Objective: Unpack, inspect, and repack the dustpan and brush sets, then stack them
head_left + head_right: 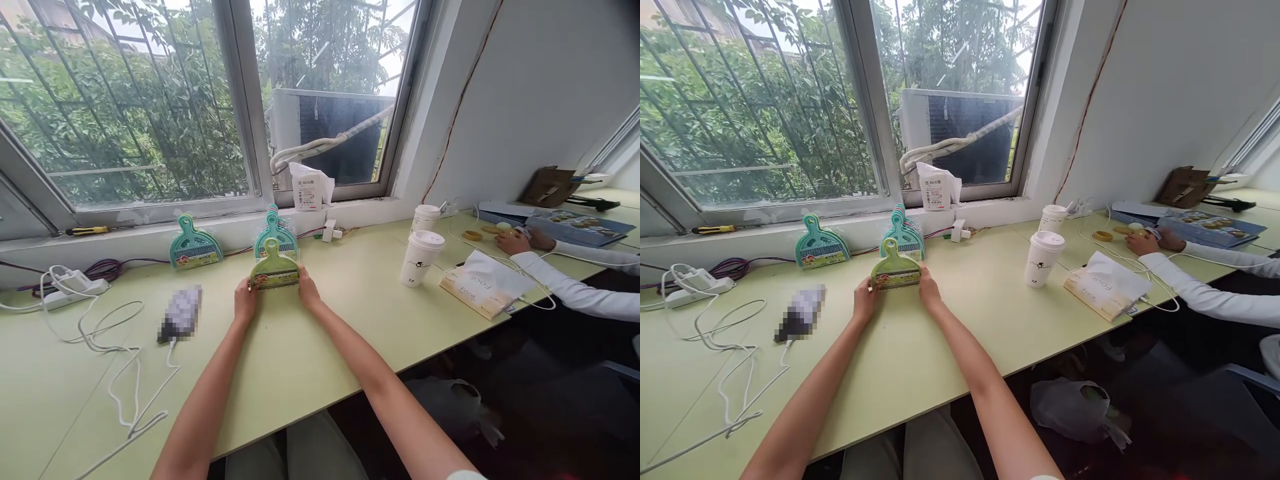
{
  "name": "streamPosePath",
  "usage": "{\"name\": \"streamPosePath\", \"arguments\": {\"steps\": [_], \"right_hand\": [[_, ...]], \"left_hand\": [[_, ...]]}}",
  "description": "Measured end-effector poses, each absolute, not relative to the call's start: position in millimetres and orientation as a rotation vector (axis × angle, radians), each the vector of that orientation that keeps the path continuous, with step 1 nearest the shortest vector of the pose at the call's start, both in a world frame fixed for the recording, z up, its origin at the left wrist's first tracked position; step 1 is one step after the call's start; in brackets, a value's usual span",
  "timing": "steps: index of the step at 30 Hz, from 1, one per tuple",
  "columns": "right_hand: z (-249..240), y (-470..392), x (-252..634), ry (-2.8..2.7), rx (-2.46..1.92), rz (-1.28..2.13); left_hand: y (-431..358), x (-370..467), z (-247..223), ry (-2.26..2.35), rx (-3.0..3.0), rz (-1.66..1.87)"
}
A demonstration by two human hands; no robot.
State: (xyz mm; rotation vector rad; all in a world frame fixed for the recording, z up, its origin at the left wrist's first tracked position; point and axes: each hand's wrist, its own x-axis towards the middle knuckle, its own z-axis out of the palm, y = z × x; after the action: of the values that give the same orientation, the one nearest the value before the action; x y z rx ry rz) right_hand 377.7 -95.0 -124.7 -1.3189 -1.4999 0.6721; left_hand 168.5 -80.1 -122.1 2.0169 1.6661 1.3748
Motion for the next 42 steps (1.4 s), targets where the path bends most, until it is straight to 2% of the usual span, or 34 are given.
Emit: {"name": "streamPosePath", "arguments": {"steps": [12,17,32,42], "right_hand": [[-137,24,362,-1.510,-1.457,0.278],[-146,52,360,-1.537,-1.534,0.162],[-136,46,363,-1.542,-1.636,0.223],[-135,45,364,-1.456,-1.797,0.173]], "left_hand": [[34,187,-136,1.746,1.632,1.633],[65,187,-142,1.839,1.733,1.438],[74,185,-156,1.774,1.803,1.458],[55,191,-133,2.226,1.852,1.291]]}}
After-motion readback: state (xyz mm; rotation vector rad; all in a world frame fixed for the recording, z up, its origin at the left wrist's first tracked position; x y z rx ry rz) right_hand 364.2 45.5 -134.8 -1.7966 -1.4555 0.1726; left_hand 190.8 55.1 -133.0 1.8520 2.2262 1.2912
